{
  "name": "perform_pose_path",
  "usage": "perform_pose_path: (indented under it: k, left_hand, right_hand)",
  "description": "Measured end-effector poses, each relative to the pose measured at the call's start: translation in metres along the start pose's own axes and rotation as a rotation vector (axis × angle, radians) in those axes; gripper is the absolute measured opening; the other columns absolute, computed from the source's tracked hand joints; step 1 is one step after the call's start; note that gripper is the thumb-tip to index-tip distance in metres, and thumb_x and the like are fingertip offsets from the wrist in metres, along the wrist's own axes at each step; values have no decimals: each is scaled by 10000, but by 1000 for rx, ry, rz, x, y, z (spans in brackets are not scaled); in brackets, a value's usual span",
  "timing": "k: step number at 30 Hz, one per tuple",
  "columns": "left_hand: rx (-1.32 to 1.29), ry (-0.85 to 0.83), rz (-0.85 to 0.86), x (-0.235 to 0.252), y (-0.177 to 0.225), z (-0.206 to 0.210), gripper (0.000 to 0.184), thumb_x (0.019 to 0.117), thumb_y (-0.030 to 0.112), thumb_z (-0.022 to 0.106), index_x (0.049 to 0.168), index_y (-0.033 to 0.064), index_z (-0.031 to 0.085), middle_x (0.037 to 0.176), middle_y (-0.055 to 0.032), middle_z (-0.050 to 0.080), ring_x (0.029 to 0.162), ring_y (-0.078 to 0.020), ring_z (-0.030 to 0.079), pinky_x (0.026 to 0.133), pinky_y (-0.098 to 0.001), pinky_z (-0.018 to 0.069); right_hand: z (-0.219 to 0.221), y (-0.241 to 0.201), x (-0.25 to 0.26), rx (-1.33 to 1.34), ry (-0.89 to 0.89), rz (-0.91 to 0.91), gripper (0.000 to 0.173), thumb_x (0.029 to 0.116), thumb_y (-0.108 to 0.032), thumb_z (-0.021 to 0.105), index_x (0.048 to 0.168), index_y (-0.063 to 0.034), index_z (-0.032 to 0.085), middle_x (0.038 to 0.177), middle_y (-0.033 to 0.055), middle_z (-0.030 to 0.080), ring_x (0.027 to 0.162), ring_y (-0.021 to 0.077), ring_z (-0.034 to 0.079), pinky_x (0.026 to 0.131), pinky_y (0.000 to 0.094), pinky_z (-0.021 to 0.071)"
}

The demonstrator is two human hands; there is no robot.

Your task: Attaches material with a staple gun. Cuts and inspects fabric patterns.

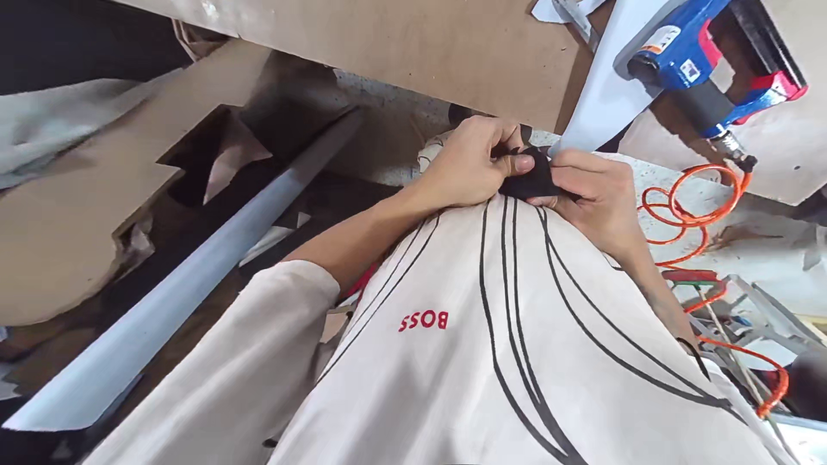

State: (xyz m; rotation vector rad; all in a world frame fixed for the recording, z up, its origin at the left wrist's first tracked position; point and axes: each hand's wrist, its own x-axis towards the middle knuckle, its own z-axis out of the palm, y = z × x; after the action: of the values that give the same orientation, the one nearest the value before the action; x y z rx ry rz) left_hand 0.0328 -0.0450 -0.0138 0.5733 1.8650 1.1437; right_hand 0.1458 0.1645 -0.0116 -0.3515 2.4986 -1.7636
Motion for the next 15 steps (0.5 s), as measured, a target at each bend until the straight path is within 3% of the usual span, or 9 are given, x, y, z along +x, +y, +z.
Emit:
perform_pose_path:
  k: [2,4,5,8,10,11,12,13,15]
  left_hand:
    - [92,8,3,-1,4,3,185,978,256,660,888,96,672,860,-3,673,792,-95,637,716,-323,526]
    - [170,-71,16,1,12,0,148,994,246,639,950,112,683,1064,6,736,940,-86,678,831,-334,552]
    - [215,-120,6,3,16,-2,137,1002,257,634,961,131,669,1111,23,738,961,-79,680,840,-335,551]
    - [325,-195,-38,10,27,0,201,1003,297,645,920,114,640,817,-13,612,760,-155,604,665,-377,496]
    - [344,-213,-49,13,30,1,209,993,306,663,894,125,636,761,-5,585,720,-153,587,634,-370,479]
    - [340,-217,-49,14,31,1,212,990,313,670,884,132,638,753,2,584,711,-145,583,631,-364,476]
    - [335,-220,-50,15,31,1,220,989,320,674,871,138,637,741,10,579,697,-137,577,624,-358,474]
    - [330,-221,-55,15,31,1,229,988,327,676,859,141,638,725,14,574,680,-132,574,615,-355,473]
    - [320,-230,-73,16,31,1,242,986,338,680,848,143,642,707,17,577,660,-129,573,598,-360,472]
  right_hand:
    - [-2,1,0,-12,-5,-25,130,926,-117,756,872,1,754,940,104,694,891,132,668,788,275,567]
    - [-4,5,-1,-12,5,-59,73,908,-55,748,869,5,759,963,122,705,928,153,680,827,297,579]
    - [-5,8,-4,-10,9,-66,54,901,-38,741,876,4,763,976,128,712,941,161,688,837,308,587]
    - [-26,13,-8,43,-71,-15,121,893,-117,779,963,-18,776,1033,99,734,975,152,706,872,337,603]
    - [-67,23,-8,9,-106,100,228,913,-202,779,1065,-32,765,1090,82,756,1013,166,729,923,387,620]
    - [-93,31,-9,-139,-64,202,278,953,-263,737,1110,-33,746,1094,93,748,1007,181,723,918,397,613]
    - [-115,41,-8,-374,-11,343,370,997,-354,674,1186,-38,715,1130,126,730,1031,217,714,935,422,601]
    - [-130,53,-6,-604,4,520,498,1007,-450,623,1297,-47,652,1212,190,685,1102,312,681,971,505,557]
    - [-140,81,-1,-750,-49,722,791,919,-440,722,1505,-11,408,1363,382,513,1226,584,533,978,760,432]
